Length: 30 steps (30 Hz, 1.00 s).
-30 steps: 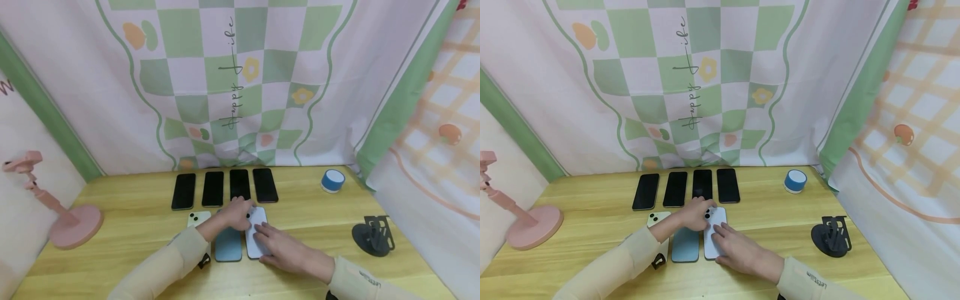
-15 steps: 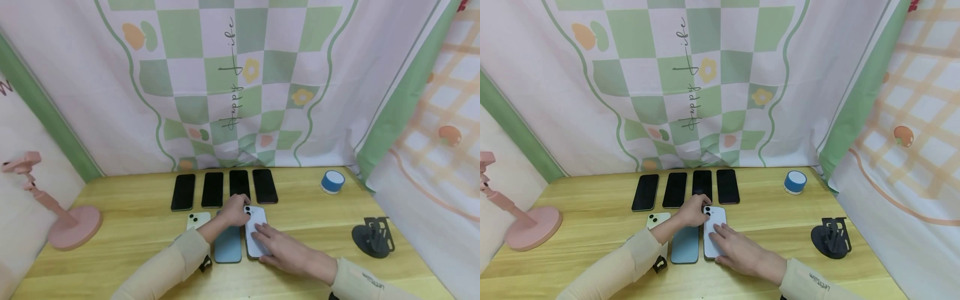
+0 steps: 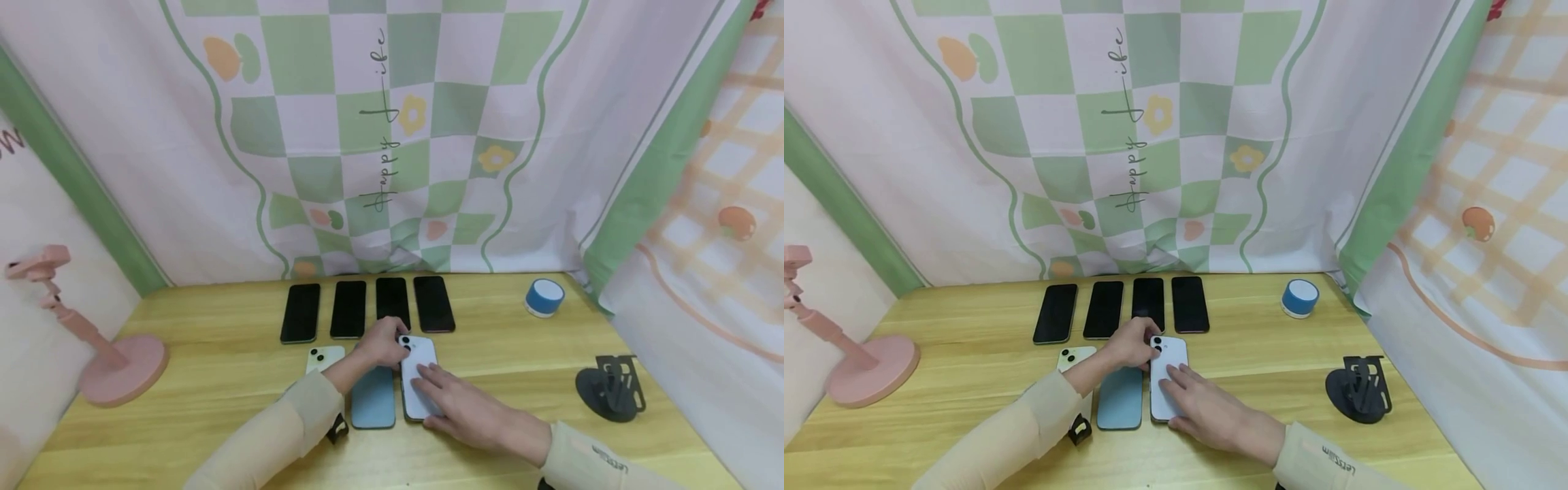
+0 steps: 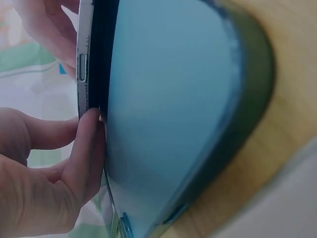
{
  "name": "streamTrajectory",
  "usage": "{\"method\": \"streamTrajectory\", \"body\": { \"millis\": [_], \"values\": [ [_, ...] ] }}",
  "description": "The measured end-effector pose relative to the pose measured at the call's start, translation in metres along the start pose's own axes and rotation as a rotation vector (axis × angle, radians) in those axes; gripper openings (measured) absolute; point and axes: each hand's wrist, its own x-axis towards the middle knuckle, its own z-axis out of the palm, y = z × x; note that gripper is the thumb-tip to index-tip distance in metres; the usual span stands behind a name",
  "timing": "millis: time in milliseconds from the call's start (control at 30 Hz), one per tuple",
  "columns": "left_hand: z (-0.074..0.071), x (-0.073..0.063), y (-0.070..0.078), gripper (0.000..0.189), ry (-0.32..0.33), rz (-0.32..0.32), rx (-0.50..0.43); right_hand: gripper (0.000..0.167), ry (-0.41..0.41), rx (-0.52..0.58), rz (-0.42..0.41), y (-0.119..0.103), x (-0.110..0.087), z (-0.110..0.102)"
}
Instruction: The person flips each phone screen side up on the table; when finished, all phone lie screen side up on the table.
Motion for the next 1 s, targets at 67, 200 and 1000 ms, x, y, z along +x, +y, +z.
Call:
{"method": "streamTrajectory", "body": {
  "millis": [67,200,1000],
  "values": [
    [0.001,0.0,0.001,0.038,0.0,-0.012,0.0,0.064,0.0,0.004,0.001,0.0,0.0,0.0],
    [-0.001,-0.002,0.004,0.038,0.001,-0.02,-0.009,0.063,0.009,0.03,-0.005,0.0,-0.001,-0.002],
    [-0.011,0.009,0.067,0.028,-0.044,0.023,0.418,0.048,0.239,0.917,0.26,-0.001,-0.006,-0.021]
  ]
}}
